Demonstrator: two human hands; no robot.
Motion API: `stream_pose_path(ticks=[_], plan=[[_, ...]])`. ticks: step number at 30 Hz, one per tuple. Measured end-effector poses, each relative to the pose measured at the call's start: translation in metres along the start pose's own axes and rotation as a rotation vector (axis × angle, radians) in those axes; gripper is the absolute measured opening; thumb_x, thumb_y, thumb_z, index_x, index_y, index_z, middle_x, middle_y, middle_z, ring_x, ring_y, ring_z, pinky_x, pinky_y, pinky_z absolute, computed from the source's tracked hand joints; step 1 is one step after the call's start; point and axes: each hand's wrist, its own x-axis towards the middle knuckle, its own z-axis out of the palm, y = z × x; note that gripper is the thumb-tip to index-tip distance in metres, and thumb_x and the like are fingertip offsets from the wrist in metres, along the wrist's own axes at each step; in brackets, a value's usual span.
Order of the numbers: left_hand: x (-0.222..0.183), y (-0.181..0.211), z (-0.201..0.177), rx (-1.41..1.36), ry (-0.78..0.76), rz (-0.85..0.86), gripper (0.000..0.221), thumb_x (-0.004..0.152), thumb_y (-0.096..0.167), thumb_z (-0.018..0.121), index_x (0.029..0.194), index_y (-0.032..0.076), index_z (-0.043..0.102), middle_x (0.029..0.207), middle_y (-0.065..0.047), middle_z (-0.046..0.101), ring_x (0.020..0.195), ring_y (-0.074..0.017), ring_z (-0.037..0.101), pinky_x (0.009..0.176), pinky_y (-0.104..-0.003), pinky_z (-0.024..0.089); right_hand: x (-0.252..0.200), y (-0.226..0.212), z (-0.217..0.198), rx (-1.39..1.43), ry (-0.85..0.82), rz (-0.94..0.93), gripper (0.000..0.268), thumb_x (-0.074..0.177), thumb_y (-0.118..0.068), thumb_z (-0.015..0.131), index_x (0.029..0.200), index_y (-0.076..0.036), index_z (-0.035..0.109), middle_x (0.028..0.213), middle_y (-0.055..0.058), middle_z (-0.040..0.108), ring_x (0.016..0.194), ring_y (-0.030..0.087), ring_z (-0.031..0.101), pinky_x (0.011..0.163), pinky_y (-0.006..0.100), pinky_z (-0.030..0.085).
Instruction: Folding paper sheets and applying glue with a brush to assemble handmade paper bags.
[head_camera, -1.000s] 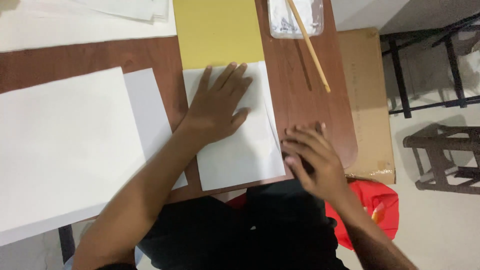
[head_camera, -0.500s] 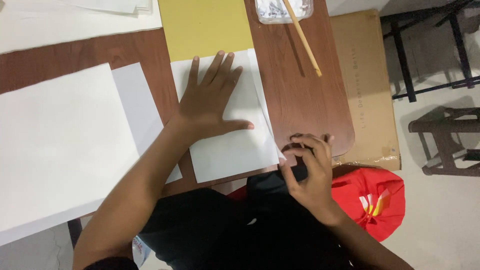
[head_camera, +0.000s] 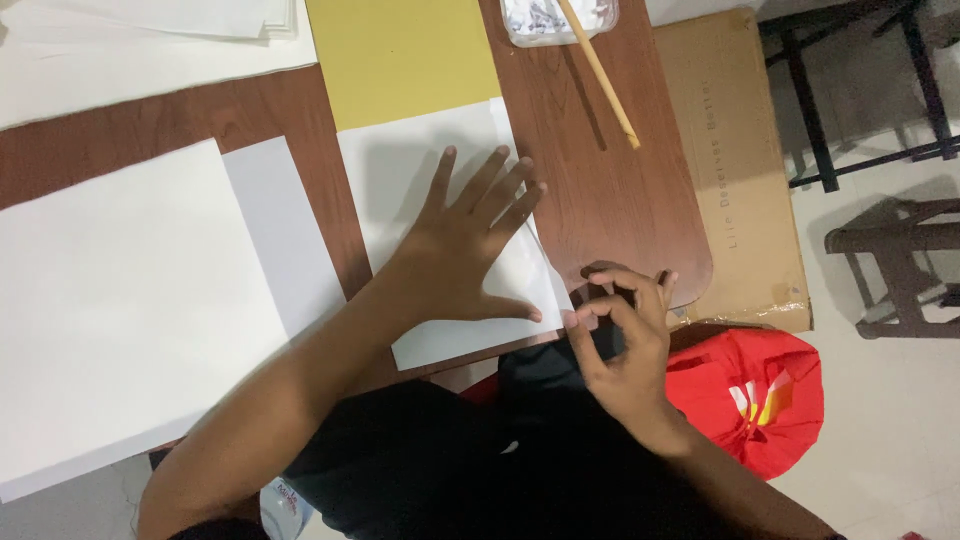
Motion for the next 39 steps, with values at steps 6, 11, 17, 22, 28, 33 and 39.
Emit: stream_pose_path(ticks=[6,11,17,22,28,33,39], plan=[[-0.001,-0.006,0.002,0.015,0.002,0.013,0.121,0.075,0.098,0.051,0.158,0.010,0.039,0.165,-0.018,0.032,0.154,-0.0385,0.027,0.121,-0.074,0.010,0.003,0.003,0.002,-0.302,0.026,-0.308,0.013,0.082,-0.014,0.081,0.084,-0.015,0.069,0.113,0.006,0.067,0.116,0.033,0.062,0.123,0.069,-0.002],[0.000,-0.027,0.005,-0.078,-0.035,-0.051,0.056,0.098,0.039,0.056,0.150,0.019,0.051,0.160,-0.014,0.040,0.152,-0.0379,0.032,0.117,-0.074,0.018,0.008,0.005,0.005,-0.379,-0.061,-0.563,0.008,0.090,-0.018,0.071,0.084,-0.014,0.069,0.108,0.003,0.075,0.112,0.029,0.068,0.116,0.079,-0.006],[0.002,-0.034,0.007,-0.051,-0.004,-0.070,0.047,0.097,0.037,0.062,0.142,0.022,0.058,0.157,-0.014,0.042,0.151,-0.0386,0.034,0.119,-0.067,0.022,0.016,0.009,0.004,-0.371,-0.193,-0.668,0.007,0.092,-0.014,0.067,0.086,-0.012,0.069,0.110,0.004,0.074,0.117,0.027,0.066,0.114,0.082,-0.006],[-0.001,-0.033,0.004,-0.076,0.035,-0.084,0.036,0.097,0.037,0.066,0.130,0.024,0.068,0.155,-0.012,0.044,0.149,-0.0385,0.037,0.119,-0.066,0.027,0.028,0.007,-0.001,-0.223,-0.227,-0.731,0.010,0.093,-0.016,0.065,0.086,-0.012,0.071,0.108,0.004,0.076,0.111,0.026,0.069,0.119,0.075,-0.007],[0.001,-0.037,0.004,-0.081,0.034,-0.075,0.030,0.097,0.038,0.068,0.125,0.028,0.073,0.154,-0.009,0.047,0.149,-0.0339,0.038,0.120,-0.062,0.026,0.054,0.021,-0.013,-0.094,-0.259,-0.656,0.021,0.098,-0.016,0.059,0.108,-0.003,0.073,0.126,0.014,0.072,0.121,0.034,0.065,0.129,0.058,0.011],[0.005,-0.037,-0.005,-0.059,-0.018,-0.067,0.032,0.098,0.039,0.067,0.128,0.029,0.072,0.154,-0.009,0.047,0.150,-0.0328,0.036,0.120,-0.060,0.026,0.070,0.019,-0.014,-0.340,-0.486,-0.620,0.043,0.103,-0.033,0.051,0.136,-0.009,0.064,0.159,0.009,0.049,0.148,0.034,0.041,0.125,0.060,-0.006],[0.007,-0.038,-0.007,-0.102,-0.099,-0.131,0.036,0.096,0.044,0.067,0.129,0.030,0.070,0.152,-0.006,0.051,0.149,-0.0315,0.038,0.120,-0.060,0.026,0.063,0.019,-0.014,-0.386,-0.549,-0.694,0.043,0.105,-0.030,0.047,0.139,-0.010,0.062,0.146,0.007,0.060,0.148,0.028,0.043,0.126,0.058,-0.006]])
